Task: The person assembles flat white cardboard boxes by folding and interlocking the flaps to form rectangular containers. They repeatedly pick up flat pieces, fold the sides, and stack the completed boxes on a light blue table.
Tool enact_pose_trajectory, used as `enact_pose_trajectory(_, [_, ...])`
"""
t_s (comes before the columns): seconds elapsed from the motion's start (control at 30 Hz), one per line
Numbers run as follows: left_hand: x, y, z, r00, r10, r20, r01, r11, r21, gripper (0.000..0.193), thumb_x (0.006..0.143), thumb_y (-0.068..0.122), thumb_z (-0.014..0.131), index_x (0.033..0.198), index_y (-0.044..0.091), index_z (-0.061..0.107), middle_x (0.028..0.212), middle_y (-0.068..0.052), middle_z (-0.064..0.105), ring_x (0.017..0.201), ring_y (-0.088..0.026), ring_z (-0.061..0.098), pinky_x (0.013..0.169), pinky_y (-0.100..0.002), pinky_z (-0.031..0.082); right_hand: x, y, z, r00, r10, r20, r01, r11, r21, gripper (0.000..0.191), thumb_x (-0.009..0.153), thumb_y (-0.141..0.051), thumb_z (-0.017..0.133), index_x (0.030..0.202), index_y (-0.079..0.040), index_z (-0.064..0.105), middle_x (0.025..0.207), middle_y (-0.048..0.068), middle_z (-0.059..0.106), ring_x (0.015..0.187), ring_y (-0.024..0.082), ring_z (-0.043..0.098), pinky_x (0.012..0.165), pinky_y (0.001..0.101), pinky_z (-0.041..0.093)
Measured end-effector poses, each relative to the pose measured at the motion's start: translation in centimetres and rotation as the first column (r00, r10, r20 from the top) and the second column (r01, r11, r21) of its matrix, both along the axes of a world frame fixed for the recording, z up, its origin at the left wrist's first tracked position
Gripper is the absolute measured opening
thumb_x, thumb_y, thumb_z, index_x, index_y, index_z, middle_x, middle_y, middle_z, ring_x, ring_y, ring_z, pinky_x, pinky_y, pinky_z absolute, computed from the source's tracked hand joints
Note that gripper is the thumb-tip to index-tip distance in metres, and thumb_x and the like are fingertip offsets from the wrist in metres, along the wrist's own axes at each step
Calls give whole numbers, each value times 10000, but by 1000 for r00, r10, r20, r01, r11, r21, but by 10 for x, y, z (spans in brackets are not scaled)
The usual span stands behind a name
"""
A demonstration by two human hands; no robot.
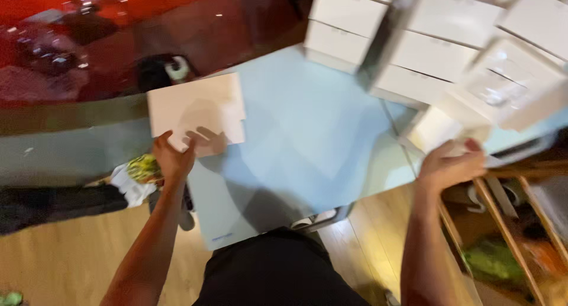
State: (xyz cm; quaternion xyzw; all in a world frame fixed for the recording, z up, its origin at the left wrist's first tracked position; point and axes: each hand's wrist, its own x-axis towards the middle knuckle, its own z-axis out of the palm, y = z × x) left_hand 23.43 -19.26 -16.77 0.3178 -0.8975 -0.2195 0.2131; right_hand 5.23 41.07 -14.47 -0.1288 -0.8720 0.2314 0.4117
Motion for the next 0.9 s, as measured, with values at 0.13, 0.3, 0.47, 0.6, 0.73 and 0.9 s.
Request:
enact_pose_trajectory(0.13, [0, -28, 9, 912, -163, 377, 130, 985, 112, 1343, 540, 702, 932, 1545, 49, 324, 1545, -352, 267, 1386, -570, 239, 1047, -723, 256, 28, -189, -45, 729, 643, -236, -351, 55, -935, 327, 899, -70, 653, 1213, -6, 587, 1128, 112, 614, 983, 204, 612, 837, 339, 586])
enact_pose_trajectory(0.3, [16, -28, 20, 872, -198, 449, 204, 978, 35, 1129, 604, 758, 823, 1519, 195, 477, 1579, -289, 328, 1427, -553, 283, 1100, -677, 331, 86, -376, -44, 264, 928, 263, -610, 372, -700, 472, 866, -239, 774, 1283, -70, 633, 1211, 66, 675, 973, 153, 632, 717, 340, 603])
enact_pose_trajectory(0.47, [31, -43, 22, 838, -281, 467, 359, 929, -85, 974, 790, 769, 735, 1509, 147, 522, 1490, -279, 428, 1395, -494, 373, 1136, -682, 325, 102, -450, -17, 327, 811, 485, -439, 585, -682, 286, 914, -241, 713, 1123, -50, 755, 910, 139, 762, 809, 237, 691, 741, 375, 555])
enact_pose_trajectory(0.6, [36, -54, 18, 862, -416, 288, 483, 847, -221, 910, 699, 666, 786, 1358, 69, 589, 1428, -198, 479, 1387, -458, 414, 1123, -651, 302, 105, -469, -1, 510, 690, 514, -361, 714, -600, 315, 828, -258, 748, 1094, -90, 750, 894, 77, 768, 804, 200, 710, 756, 347, 561])
enact_pose_trajectory(0.73, [48, -54, 13, 828, -471, 304, 544, 805, -235, 823, 752, 632, 760, 1295, 33, 604, 1380, -169, 494, 1365, -449, 442, 1134, -645, 293, 112, -469, 11, 472, 680, 561, -192, 700, -688, 323, 862, -267, 769, 1065, -17, 746, 941, 80, 763, 842, 203, 718, 753, 356, 584])
enact_pose_trajectory(0.9, [58, -57, 13, 767, -600, 228, 642, 711, -287, 496, 932, 463, 677, 1186, 37, 671, 1166, -139, 646, 1180, -358, 616, 1064, -608, 397, 122, -454, 14, 460, 868, 186, 7, 206, -978, 299, 964, -152, 636, 1190, 43, 644, 991, 93, 704, 813, 220, 730, 716, 355, 638])
